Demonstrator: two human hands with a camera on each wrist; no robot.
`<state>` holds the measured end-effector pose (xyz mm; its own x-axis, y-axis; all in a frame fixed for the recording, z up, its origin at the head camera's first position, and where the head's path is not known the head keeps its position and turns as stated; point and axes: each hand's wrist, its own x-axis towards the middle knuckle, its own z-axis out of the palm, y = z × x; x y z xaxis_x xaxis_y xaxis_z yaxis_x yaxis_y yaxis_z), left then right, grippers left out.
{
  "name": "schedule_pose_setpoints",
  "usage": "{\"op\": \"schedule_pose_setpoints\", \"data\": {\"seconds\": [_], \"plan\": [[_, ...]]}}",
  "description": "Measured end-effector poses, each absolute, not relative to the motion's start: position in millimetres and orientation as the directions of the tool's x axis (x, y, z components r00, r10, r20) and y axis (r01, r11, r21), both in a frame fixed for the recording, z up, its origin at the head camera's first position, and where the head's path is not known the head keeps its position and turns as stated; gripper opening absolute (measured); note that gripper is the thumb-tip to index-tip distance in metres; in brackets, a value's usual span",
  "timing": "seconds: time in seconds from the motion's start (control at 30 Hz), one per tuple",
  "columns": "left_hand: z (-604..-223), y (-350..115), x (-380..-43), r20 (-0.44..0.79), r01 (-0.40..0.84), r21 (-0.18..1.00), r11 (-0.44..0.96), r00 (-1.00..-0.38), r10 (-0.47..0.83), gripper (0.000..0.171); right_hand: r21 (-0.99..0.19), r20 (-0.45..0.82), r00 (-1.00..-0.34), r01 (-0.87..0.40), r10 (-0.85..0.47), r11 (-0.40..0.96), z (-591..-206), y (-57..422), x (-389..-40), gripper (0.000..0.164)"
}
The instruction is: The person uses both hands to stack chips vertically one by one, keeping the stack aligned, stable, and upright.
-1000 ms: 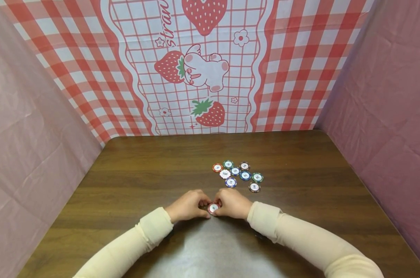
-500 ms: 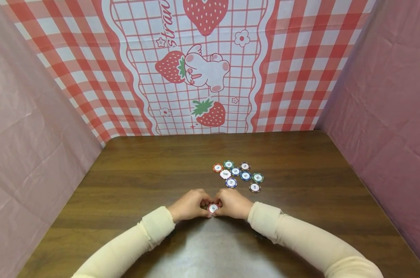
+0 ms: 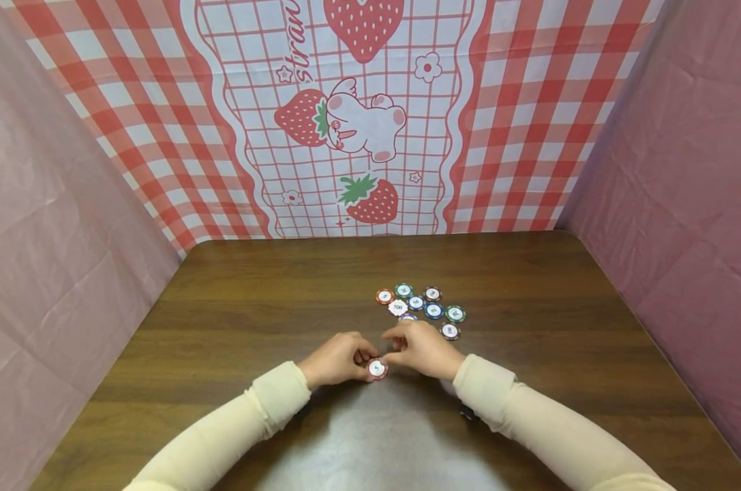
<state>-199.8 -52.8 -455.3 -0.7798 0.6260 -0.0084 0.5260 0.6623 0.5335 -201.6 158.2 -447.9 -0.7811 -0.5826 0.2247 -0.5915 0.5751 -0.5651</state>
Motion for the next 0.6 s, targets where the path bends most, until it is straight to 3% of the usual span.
{"op": "schedule_pose_setpoints", "data": {"seconds": [0.17,0.6], "plan": [[-455.7,-51.5,-200.0,-0.021,0.513,0.536,0.670,-0.785,0.619,0.028,-0.631,0.240,-0.828,-0.530,-0.507,0.567,-445.9,171.5,-203.5,0.046],[-456.3,-52.3,-199.3,-0.001,0.526,0.541,0.656,-0.780,0.626,0.025,-0.703,0.266,-0.912,-0.406,-0.313,0.584,-447.2,216.1,-210.5,0.046]]}}
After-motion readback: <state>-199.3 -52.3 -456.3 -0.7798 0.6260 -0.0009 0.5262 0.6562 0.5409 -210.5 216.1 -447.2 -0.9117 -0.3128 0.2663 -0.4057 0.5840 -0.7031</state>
